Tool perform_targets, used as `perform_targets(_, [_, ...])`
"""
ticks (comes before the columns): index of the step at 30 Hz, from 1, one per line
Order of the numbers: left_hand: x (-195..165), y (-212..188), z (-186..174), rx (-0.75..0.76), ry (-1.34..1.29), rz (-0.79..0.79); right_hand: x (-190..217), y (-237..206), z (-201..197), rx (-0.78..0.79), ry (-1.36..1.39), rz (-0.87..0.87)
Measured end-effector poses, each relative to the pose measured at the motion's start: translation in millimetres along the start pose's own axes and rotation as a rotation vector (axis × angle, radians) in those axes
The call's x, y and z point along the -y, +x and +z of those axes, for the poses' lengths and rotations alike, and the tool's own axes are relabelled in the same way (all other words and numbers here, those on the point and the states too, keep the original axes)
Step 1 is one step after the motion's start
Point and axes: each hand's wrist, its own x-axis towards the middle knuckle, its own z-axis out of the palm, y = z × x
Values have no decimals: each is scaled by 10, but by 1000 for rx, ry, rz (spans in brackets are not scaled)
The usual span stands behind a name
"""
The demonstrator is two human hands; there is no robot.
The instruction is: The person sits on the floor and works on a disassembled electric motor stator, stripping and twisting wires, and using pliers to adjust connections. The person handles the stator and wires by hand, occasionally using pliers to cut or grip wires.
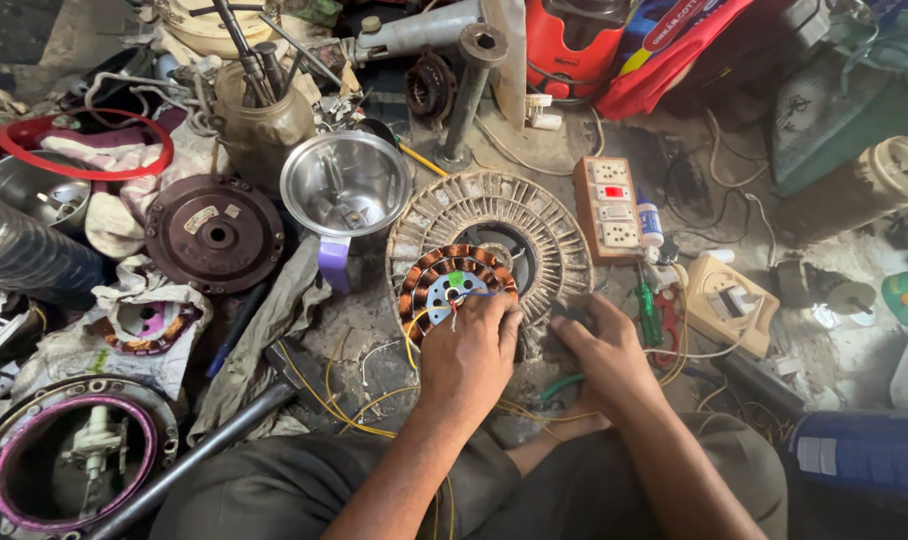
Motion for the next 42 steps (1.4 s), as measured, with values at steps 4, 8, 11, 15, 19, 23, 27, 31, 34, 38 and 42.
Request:
perform_targets(4, [-27, 9, -7, -7, 14, 2, -43, -220, -60, 53, 187, -58])
perform_targets(8, [-56, -36, -37, 1, 0, 2, 18, -277, -46, 162, 107, -279])
perform_targets(11, [-48, -29, -53, -21, 23, 32, 87, -113, 32, 154, -19, -325])
perform_targets(15, [1, -24, -62, -80, 0, 95, 49, 67, 137, 81, -53, -210])
perform_targets(19, [36, -21, -46, -52, -44, 60, -55, 104, 149, 21, 142, -138])
perform_targets(23, [43, -15, -34, -17, -46, 22, -74, 92, 68, -1, 364, -94])
perform_targets(27, [39, -22, -26, -38, -20, 50, -52, 25, -31, 122, 440, -90])
perform_targets(31, [24, -57, -29, -1, 15, 46, -40, 15, 0, 208, 202, -230])
perform_targets(34, [20, -63, -43, -18, 6, 68, -16, 59, 82, 179, 69, -224])
perform_targets(38, [11, -56, -47, -28, 0, 65, 40, 71, 133, 72, -46, -210])
perform_targets(42, [19, -43, -33, 31, -8, -2, 91, 37, 110, 12, -101, -245])
